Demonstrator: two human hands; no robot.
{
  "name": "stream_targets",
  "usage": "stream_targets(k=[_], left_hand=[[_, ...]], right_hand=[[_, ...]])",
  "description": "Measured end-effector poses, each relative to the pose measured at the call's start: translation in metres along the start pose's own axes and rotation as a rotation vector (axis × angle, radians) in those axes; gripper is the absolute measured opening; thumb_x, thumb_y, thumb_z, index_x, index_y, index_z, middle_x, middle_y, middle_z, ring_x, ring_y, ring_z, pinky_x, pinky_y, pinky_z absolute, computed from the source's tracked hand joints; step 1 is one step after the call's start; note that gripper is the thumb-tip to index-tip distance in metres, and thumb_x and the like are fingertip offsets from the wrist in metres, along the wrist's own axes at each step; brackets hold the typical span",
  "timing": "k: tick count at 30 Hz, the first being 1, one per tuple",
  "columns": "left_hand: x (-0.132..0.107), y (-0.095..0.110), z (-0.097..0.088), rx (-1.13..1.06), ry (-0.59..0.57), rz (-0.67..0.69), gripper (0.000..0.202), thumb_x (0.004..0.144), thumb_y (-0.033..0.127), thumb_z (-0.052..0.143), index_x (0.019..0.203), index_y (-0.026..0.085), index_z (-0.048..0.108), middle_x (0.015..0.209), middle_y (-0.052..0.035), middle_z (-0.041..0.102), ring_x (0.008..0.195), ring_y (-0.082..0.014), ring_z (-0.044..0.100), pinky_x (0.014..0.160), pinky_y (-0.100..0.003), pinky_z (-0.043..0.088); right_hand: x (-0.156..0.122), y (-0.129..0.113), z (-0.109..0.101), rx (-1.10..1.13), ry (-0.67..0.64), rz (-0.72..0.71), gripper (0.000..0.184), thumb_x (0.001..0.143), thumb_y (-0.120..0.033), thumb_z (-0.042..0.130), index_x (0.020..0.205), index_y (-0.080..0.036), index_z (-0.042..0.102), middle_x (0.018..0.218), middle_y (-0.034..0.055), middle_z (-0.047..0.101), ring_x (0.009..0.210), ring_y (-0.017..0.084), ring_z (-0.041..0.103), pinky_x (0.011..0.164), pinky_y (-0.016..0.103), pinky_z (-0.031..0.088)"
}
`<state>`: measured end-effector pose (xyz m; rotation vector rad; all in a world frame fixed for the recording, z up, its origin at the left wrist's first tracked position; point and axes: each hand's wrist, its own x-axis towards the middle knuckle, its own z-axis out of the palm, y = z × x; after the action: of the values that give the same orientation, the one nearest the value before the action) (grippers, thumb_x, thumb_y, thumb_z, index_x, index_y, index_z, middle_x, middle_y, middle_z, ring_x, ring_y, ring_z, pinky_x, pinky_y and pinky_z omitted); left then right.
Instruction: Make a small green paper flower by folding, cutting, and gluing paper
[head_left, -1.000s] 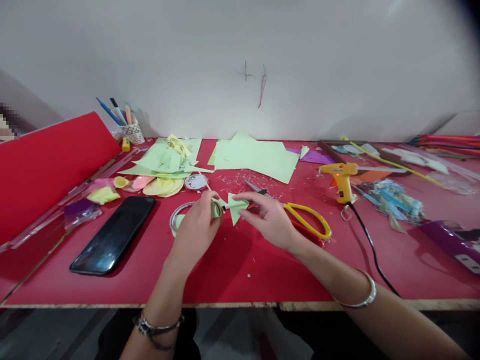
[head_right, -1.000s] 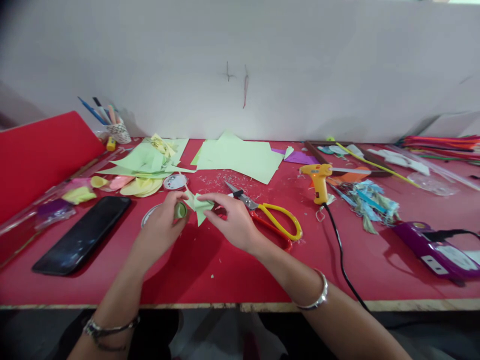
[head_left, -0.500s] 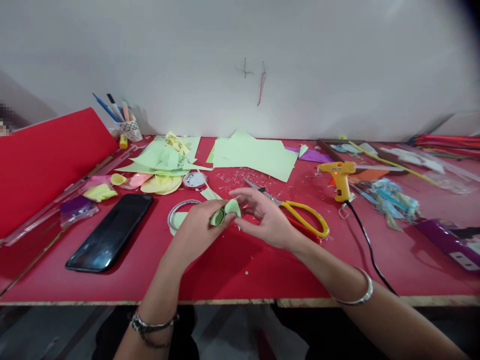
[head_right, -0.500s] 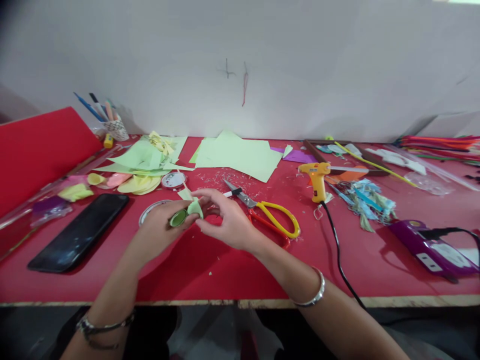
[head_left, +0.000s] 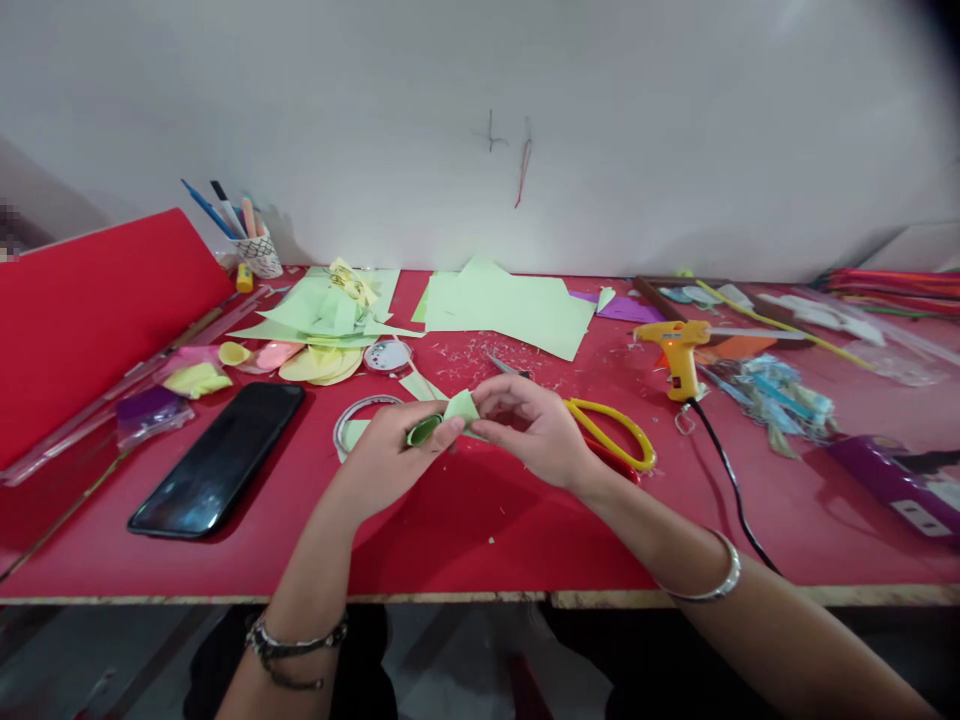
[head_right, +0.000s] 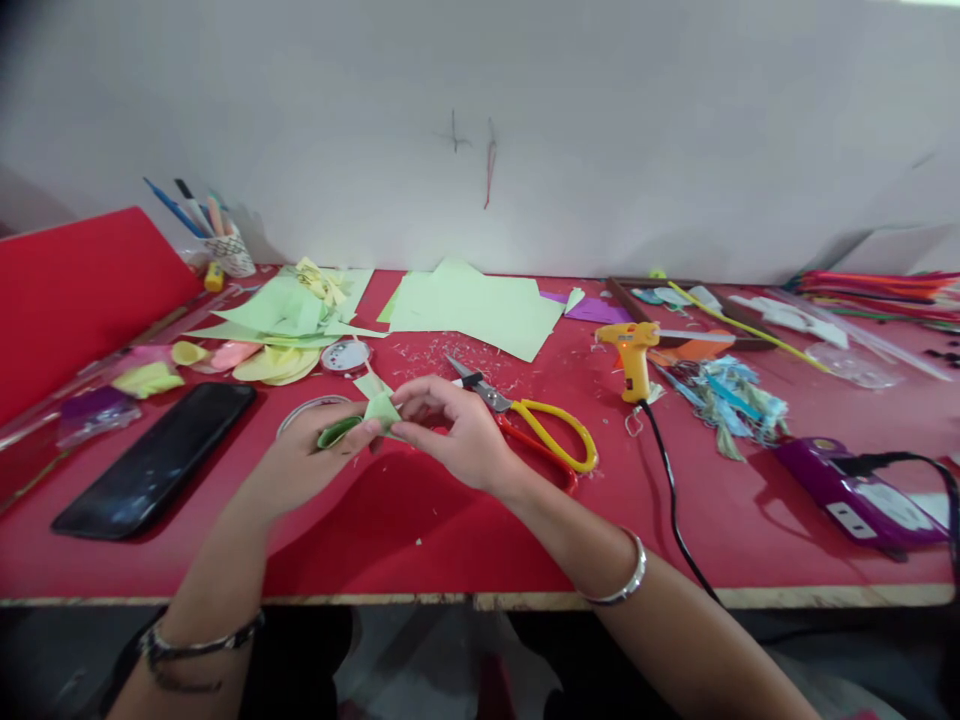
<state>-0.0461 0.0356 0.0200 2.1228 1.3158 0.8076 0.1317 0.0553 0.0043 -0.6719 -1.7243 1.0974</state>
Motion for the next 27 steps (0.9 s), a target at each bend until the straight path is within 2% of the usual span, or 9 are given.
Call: stream_targets(k=[5,8,10,14,17,20,24,27], left_hand=[[-0.001,0.000,-0.001,-0.067,-0.037,-0.046,0.033,0.087,0.036,0.038,0.069,0.016,0.057,0.059,0.0030,0.050,0.056,-0.0090,0.045,0.053,-0.018,0.035],[-0.002,0.002,-0.001,-0.057,-0.056,-0.044,0.033,0.087,0.037,0.038,0.071,0.016,0.058,0.063,0.0024,0.054,0.059,-0.0099,0.048,0.056,-0.019,0.037],[-0.001,0.004,-0.002,-0.037,-0.066,-0.034,0.031,0.087,0.038,0.038,0.073,0.017,0.057,0.063,0.0026,0.054,0.061,-0.0103,0.048,0.056,-0.019,0.037],[0.001,0.006,-0.004,-0.009,-0.103,0.009,0.030,0.087,0.038,0.038,0.071,0.016,0.052,0.061,0.0033,0.052,0.057,-0.0099,0.047,0.055,-0.019,0.036],[0.002,0.005,-0.004,0.000,-0.134,0.022,0.031,0.086,0.039,0.040,0.068,0.016,0.051,0.061,0.0027,0.053,0.056,-0.0102,0.047,0.054,-0.019,0.035],[0.003,0.002,-0.003,-0.029,-0.202,0.030,0.031,0.085,0.039,0.041,0.068,0.015,0.053,0.064,0.0013,0.056,0.059,-0.0111,0.050,0.057,-0.020,0.037],[0.001,0.002,-0.003,-0.028,-0.286,0.029,0.034,0.084,0.041,0.042,0.067,0.015,0.055,0.061,0.0020,0.054,0.057,-0.0102,0.048,0.054,-0.019,0.035],[0.001,0.004,-0.001,-0.054,-0.295,-0.001,0.030,0.082,0.043,0.045,0.079,0.016,0.059,0.066,0.0021,0.056,0.060,-0.0111,0.049,0.054,-0.019,0.036]], right_hand=[[-0.001,0.001,0.001,0.068,-0.013,0.049,0.013,0.073,-0.020,0.061,0.085,-0.017,0.056,0.066,-0.0029,0.057,0.049,0.006,0.055,0.048,0.020,0.050],[0.001,0.003,-0.001,0.004,0.007,-0.014,0.009,0.075,-0.017,0.058,0.084,-0.018,0.060,0.078,0.0004,0.056,0.056,0.006,0.056,0.052,0.022,0.051],[0.002,0.003,-0.003,-0.055,0.001,-0.058,0.013,0.077,-0.015,0.054,0.085,-0.020,0.063,0.085,0.0022,0.055,0.062,0.007,0.057,0.055,0.023,0.051],[0.002,0.003,-0.005,-0.156,-0.024,-0.122,0.017,0.078,-0.013,0.052,0.087,-0.021,0.063,0.085,0.0031,0.057,0.075,0.011,0.057,0.063,0.026,0.051],[0.002,0.002,-0.005,-0.211,-0.038,-0.140,0.022,0.078,-0.012,0.052,0.096,-0.021,0.060,0.083,0.0026,0.056,0.074,0.011,0.055,0.066,0.026,0.050],[0.002,0.000,-0.007,-0.251,-0.116,-0.140,0.027,0.078,-0.013,0.054,0.103,-0.022,0.060,0.079,0.0011,0.055,0.069,0.010,0.052,0.063,0.024,0.048],[0.004,-0.002,-0.012,-0.264,-0.263,-0.102,0.018,0.078,-0.020,0.057,0.094,-0.023,0.064,0.079,0.0007,0.058,0.068,0.010,0.053,0.060,0.023,0.046],[0.004,-0.001,-0.015,-0.209,-0.268,-0.050,0.012,0.076,-0.021,0.059,0.088,-0.020,0.064,0.081,0.0016,0.060,0.071,0.010,0.056,0.061,0.024,0.048]])
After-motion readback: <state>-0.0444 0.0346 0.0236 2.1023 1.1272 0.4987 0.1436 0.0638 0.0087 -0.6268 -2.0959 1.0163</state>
